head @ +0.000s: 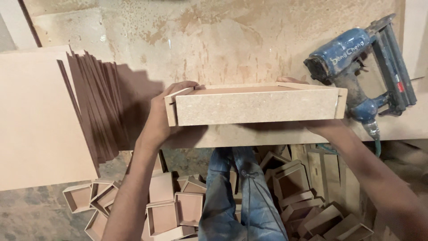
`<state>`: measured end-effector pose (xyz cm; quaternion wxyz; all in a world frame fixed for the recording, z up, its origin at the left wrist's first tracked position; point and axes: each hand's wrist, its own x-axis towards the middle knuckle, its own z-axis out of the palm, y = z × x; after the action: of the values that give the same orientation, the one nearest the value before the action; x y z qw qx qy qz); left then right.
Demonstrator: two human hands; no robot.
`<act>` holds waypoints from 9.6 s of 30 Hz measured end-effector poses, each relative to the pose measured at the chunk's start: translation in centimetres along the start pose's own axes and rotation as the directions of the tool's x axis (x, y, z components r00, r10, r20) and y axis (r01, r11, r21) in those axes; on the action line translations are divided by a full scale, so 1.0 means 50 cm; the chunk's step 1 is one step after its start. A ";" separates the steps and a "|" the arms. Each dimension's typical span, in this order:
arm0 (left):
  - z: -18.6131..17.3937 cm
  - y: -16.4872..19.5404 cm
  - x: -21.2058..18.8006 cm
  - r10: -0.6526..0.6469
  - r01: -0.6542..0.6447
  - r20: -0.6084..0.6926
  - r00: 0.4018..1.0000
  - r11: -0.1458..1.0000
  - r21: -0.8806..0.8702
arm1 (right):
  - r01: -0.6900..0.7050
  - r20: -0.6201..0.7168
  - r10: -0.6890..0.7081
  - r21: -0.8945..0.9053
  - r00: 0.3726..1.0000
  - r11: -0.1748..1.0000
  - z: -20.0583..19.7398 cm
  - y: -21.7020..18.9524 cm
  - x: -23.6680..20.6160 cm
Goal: The person assembles small wooden boxes by applying glue to wooden pieces and joining them with a pneumatic nail gun. They repeatedly pick up pieces, align them, fasten them, and place completed boxes into a pile on the floor.
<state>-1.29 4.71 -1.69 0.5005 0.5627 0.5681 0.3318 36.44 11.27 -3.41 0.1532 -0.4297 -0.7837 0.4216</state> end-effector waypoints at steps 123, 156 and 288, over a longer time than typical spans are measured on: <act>0.211 -0.002 -0.072 -0.080 0.070 -0.662 0.745 0.997 -0.043 | -0.149 -0.204 0.293 0.522 0.934 0.840 -0.034 -0.136 -0.091; 0.195 0.258 -0.156 0.073 -0.076 -0.611 0.788 0.997 0.021 | -0.077 -0.476 0.328 0.472 0.816 0.878 -0.019 -0.412 0.023; 0.064 0.369 -0.147 0.524 -0.409 -0.191 0.830 0.804 0.431 | -0.409 0.407 0.533 -0.355 0.742 0.841 -0.364 -0.536 -0.113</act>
<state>6.39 -0.32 16.20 0.1939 0.7134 0.5314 0.4136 36.10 8.96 29.40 -0.2167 -0.5086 -0.7061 0.4425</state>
